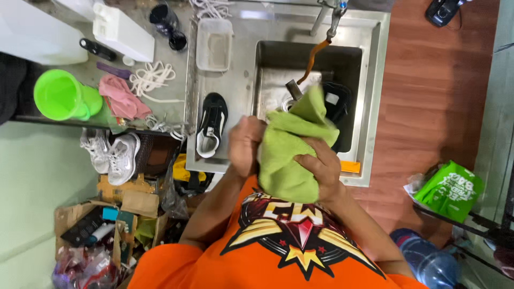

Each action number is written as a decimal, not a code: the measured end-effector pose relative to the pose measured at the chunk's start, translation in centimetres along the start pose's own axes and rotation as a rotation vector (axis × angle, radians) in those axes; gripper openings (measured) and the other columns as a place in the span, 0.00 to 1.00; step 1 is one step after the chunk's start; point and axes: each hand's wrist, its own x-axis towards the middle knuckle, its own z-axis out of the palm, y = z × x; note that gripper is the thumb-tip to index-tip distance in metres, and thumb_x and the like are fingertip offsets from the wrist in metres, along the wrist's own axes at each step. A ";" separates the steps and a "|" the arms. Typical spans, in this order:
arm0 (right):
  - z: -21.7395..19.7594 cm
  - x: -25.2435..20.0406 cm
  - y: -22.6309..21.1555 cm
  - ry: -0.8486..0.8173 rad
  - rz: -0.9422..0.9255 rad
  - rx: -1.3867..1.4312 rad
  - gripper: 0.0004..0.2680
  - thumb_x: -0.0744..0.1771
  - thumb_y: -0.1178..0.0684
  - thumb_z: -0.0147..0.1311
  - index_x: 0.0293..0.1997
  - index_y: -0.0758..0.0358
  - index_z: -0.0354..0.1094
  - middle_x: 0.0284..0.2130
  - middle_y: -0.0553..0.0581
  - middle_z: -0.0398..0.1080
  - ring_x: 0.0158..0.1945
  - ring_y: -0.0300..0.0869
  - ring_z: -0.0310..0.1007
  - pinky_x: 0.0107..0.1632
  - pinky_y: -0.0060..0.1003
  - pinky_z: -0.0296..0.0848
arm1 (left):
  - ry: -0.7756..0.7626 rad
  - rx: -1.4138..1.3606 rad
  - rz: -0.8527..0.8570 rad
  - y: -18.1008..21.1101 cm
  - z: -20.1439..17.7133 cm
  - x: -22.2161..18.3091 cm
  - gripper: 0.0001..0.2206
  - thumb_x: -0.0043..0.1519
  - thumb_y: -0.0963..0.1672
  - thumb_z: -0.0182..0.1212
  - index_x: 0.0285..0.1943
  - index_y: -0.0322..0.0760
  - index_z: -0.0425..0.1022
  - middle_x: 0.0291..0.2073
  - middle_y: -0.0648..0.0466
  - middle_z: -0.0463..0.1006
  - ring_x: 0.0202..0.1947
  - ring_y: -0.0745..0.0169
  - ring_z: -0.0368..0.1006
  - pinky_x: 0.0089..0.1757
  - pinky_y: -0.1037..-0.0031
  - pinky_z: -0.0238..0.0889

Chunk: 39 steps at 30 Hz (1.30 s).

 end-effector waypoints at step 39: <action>2.5 3.3 2.5 0.779 0.641 0.529 0.17 0.70 0.41 0.54 0.60 0.61 0.67 0.41 0.57 0.77 0.35 0.40 0.78 0.47 0.39 0.82 | -0.501 0.882 0.280 -0.1 -0.5 0.6 0.25 0.70 0.51 0.52 0.51 0.15 0.73 0.46 0.23 0.75 0.49 0.16 0.71 0.49 0.43 0.65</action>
